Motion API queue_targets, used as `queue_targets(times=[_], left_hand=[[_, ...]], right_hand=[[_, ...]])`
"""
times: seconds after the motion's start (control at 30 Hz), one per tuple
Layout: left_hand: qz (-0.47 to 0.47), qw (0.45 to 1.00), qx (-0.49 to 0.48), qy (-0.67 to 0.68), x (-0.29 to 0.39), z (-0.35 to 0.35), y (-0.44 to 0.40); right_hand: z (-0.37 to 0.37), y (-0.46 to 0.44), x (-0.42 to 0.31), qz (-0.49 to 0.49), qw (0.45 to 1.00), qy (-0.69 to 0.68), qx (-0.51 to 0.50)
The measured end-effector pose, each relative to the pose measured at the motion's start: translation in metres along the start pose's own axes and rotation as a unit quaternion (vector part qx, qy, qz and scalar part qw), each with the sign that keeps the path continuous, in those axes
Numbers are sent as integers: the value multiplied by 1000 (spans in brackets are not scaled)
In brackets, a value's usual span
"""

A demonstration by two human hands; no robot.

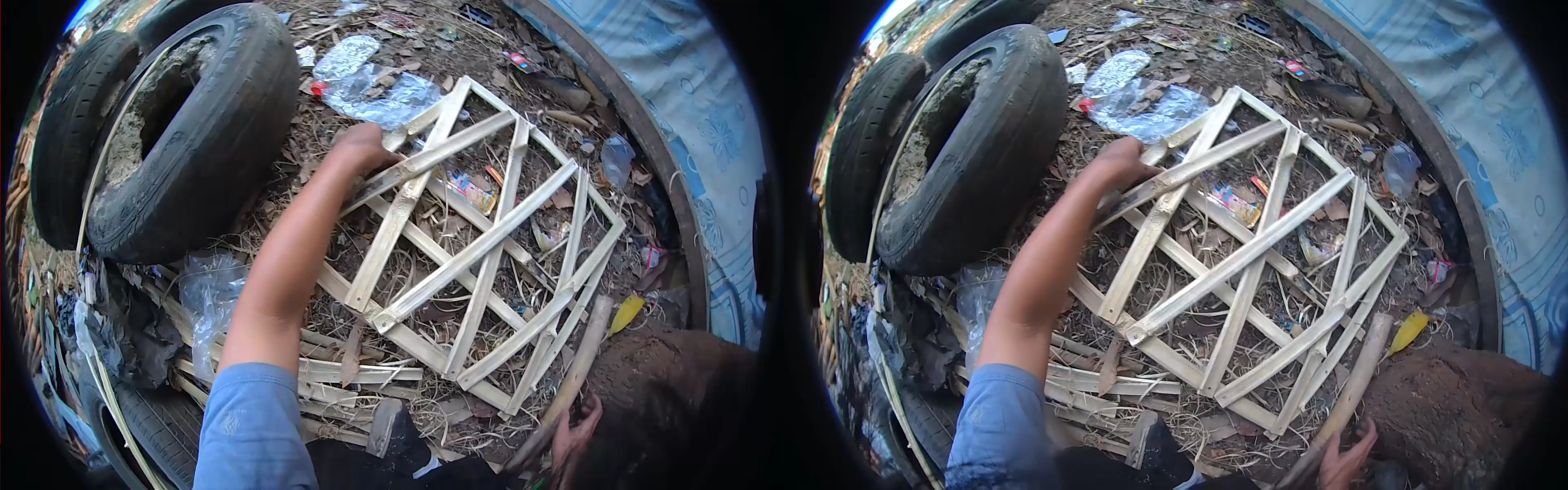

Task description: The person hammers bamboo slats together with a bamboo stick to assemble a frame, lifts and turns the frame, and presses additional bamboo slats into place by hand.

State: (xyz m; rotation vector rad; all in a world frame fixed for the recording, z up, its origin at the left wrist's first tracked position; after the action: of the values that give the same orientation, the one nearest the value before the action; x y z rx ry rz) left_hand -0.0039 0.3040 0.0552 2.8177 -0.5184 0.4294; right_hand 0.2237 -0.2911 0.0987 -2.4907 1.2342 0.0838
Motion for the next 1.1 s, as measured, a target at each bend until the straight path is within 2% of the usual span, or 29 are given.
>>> queue_targets(times=[0.03, 0.07, 0.17, 0.2, 0.27, 0.4, 0.47, 0.5, 0.53, 0.6, 0.63, 0.67, 0.73, 0.8, 0.87, 0.9, 0.93, 0.97, 1.0, 1.07, 1.1], left_hand=[[4, 1000, 0, 6, -4, 4, -3], [13, 999, -18, 30, -8, 7, -7], [25, 999, -9, 41, -7, 6, -9], [47, 998, 29, 29, -14, 12, -13], [88, 995, 28, 39, -29, 20, -24], [107, 992, 12, 60, -43, 26, -39], [112, 993, 32, 33, -34, 18, -33], [123, 991, 45, 35, -35, 18, -33], [125, 991, 42, 31, -34, 19, -31], [103, 994, 45, 10, -32, 17, -29], [121, 991, 53, 25, -41, 24, -35], [121, 991, 55, 27, -48, 29, -41], [114, 992, 59, 21, -41, 28, -36], [94, 995, 41, -10, -38, 26, -35], [114, 992, 31, 35, -44, 26, -39], [120, 992, 41, 6, -31, 17, -29], [78, 997, 18, 17, -14, 10, -17], [75, 993, -14, 94, -18, 16, -18], [76, 992, -25, 100, -29, 25, -27], [22, 999, -3, -30, -17, 17, -17], [31, 999, -2, -37, -10, 8, -6]], right_hand=[[5, 1, 8, 50, 993, -101, -35], [3, -18, -18, 110, 973, -194, -55], [20, -69, -47, 78, 970, -230, -19], [25, -87, -51, 52, 979, -194, -28], [50, -115, -38, -51, 994, -91, -10], [51, -143, -53, -75, 995, -66, -25], [39, -144, -65, -154, 979, 136, 1], [45, -147, -63, -203, 946, 244, 62], [47, -149, -62, -200, 948, 242, 59], [45, -156, -52, -129, 948, 289, -38], [53, -155, -41, -196, 961, 197, -4], [57, -154, -33, -196, 961, 197, -1], [55, -150, -39, -232, 969, 86, -23], [62, -148, -46, -227, 971, 75, -20], [74, -150, -49, -220, 961, 165, -21], [78, -153, -46, -232, 960, 155, -5], [79, -155, -43, -238, 961, 140, -3], [80, -156, -42, -212, 967, 136, -33], [79, -157, -42, -209, 971, 114, -34], [84, -158, -42, -199, 977, 77, -28], [85, -156, -41, -200, 977, 68, -15]])
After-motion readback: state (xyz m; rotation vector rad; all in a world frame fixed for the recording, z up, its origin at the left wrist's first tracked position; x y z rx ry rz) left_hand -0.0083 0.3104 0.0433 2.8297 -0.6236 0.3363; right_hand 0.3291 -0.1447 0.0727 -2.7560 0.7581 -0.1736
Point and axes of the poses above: each hand's wrist, its own y-axis away from the middle knuckle, its own z-axis out of the palm, x = y × z, the point moved 1 cm from there along -y, towards the middle knuckle, and after that the axes turned 8 degrees about x, right-handed, at the moved point
